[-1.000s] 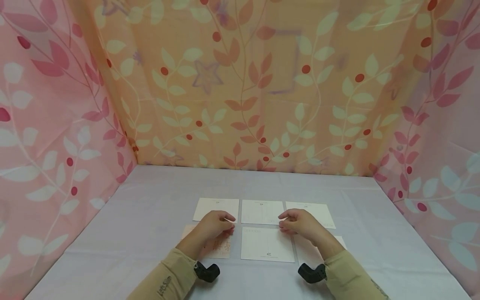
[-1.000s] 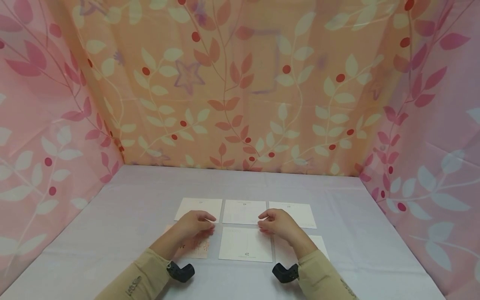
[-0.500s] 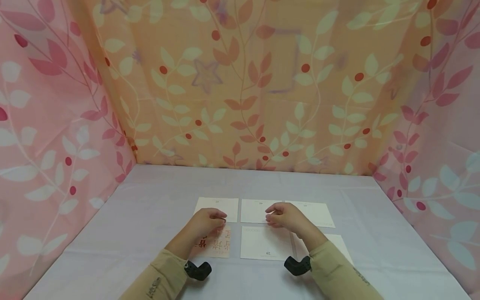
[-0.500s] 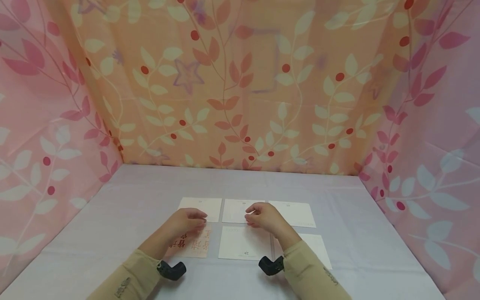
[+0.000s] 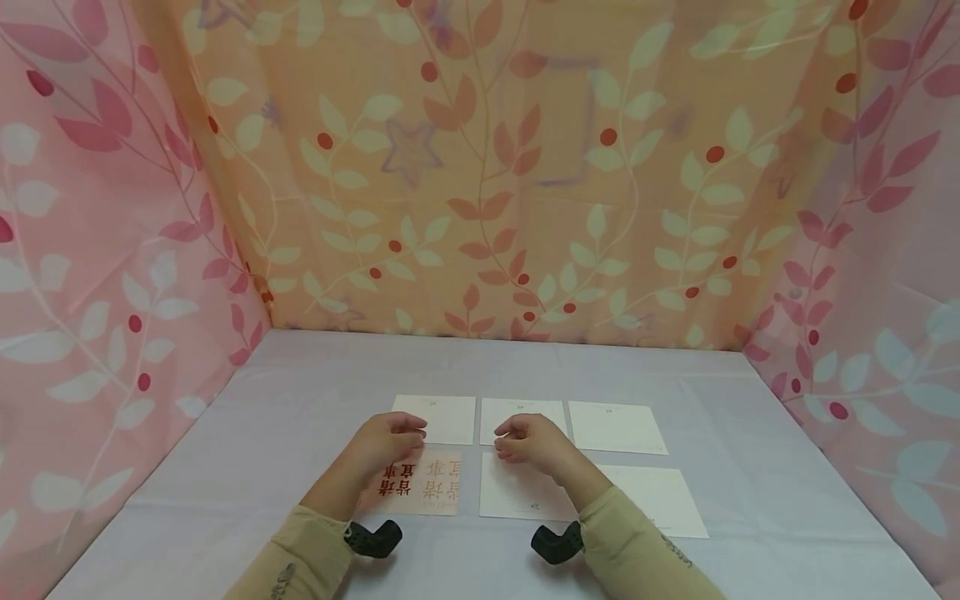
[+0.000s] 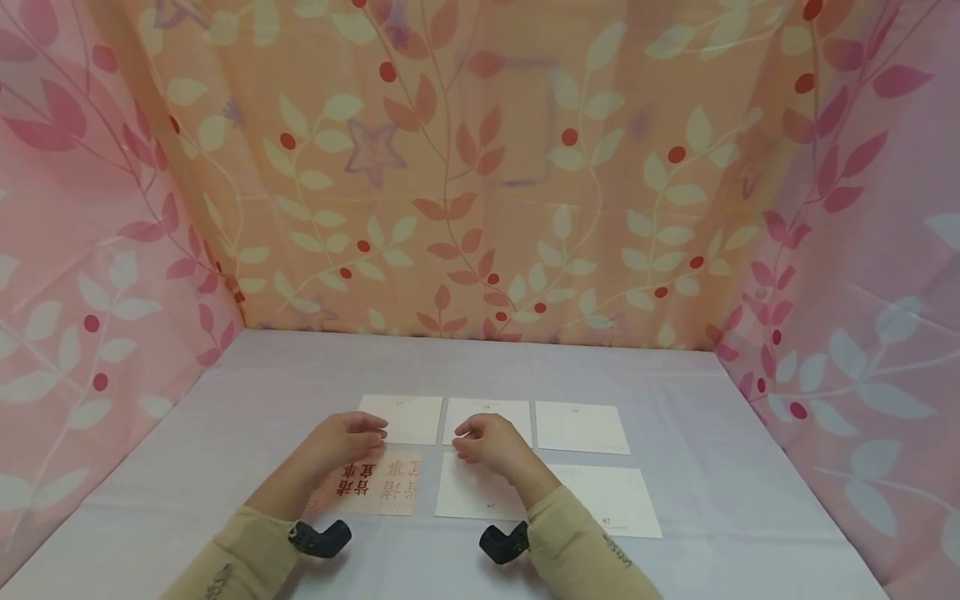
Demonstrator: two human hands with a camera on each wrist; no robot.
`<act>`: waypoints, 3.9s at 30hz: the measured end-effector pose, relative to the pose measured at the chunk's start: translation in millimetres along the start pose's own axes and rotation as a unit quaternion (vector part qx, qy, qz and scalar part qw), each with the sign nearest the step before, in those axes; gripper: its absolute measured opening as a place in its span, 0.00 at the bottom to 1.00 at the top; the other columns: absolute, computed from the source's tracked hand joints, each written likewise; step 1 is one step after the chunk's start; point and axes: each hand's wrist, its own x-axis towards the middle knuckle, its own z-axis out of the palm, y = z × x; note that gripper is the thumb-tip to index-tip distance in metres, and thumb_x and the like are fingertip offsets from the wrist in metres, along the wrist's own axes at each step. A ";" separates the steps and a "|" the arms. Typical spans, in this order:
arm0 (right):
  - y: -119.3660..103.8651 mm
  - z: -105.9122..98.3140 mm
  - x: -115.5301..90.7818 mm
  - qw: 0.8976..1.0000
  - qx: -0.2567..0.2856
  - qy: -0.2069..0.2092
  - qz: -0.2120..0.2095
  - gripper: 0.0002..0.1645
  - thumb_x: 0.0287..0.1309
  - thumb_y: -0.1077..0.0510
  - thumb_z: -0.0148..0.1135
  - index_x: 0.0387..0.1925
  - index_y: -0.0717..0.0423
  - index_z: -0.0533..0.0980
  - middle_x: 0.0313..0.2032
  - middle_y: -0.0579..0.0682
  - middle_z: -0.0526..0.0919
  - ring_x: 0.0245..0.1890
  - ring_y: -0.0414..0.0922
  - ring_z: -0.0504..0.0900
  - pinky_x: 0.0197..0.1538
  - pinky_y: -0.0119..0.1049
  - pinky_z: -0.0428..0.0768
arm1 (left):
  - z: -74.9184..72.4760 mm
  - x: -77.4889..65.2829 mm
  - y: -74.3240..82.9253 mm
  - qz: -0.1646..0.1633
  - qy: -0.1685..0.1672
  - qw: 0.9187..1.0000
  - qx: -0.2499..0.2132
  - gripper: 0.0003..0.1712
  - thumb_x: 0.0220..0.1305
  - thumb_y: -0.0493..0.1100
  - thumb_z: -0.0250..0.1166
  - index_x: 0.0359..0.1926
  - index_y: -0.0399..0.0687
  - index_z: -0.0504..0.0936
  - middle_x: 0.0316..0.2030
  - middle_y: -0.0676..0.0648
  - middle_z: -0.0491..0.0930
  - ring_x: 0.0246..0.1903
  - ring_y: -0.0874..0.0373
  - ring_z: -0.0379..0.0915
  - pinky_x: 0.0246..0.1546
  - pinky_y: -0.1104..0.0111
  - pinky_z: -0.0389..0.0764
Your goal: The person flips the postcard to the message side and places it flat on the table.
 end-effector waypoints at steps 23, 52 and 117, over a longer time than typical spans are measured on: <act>-5.4 37.7 6.1 1.000 0.001 -0.023 0.001 0.13 0.52 0.62 0.63 0.40 0.64 0.77 0.28 0.50 0.80 0.28 0.43 0.80 0.32 0.33 0.80 | -33.8 -5.0 -15.6 -0.019 0.045 0.997 0.062 0.16 0.58 0.38 0.60 0.49 0.43 0.78 0.44 0.46 0.79 0.43 0.54 0.73 0.42 0.62 0.75; -4.0 47.8 4.8 0.998 0.023 -0.043 0.026 0.11 0.51 0.63 0.63 0.38 0.62 0.77 0.28 0.50 0.81 0.27 0.43 0.80 0.31 0.33 0.79 | -55.7 -4.8 -35.1 -0.084 0.055 0.993 0.055 0.19 0.59 0.38 0.61 0.53 0.39 0.74 0.41 0.42 0.77 0.35 0.56 0.76 0.36 0.67 0.78; -4.8 47.6 3.9 0.999 0.022 -0.034 0.021 0.10 0.50 0.65 0.64 0.37 0.63 0.77 0.27 0.52 0.81 0.28 0.43 0.81 0.31 0.35 0.80 | -60.5 -10.6 -40.8 -0.095 0.046 0.994 -0.006 0.17 0.57 0.33 0.60 0.49 0.40 0.77 0.35 0.45 0.79 0.32 0.55 0.73 0.32 0.67 0.78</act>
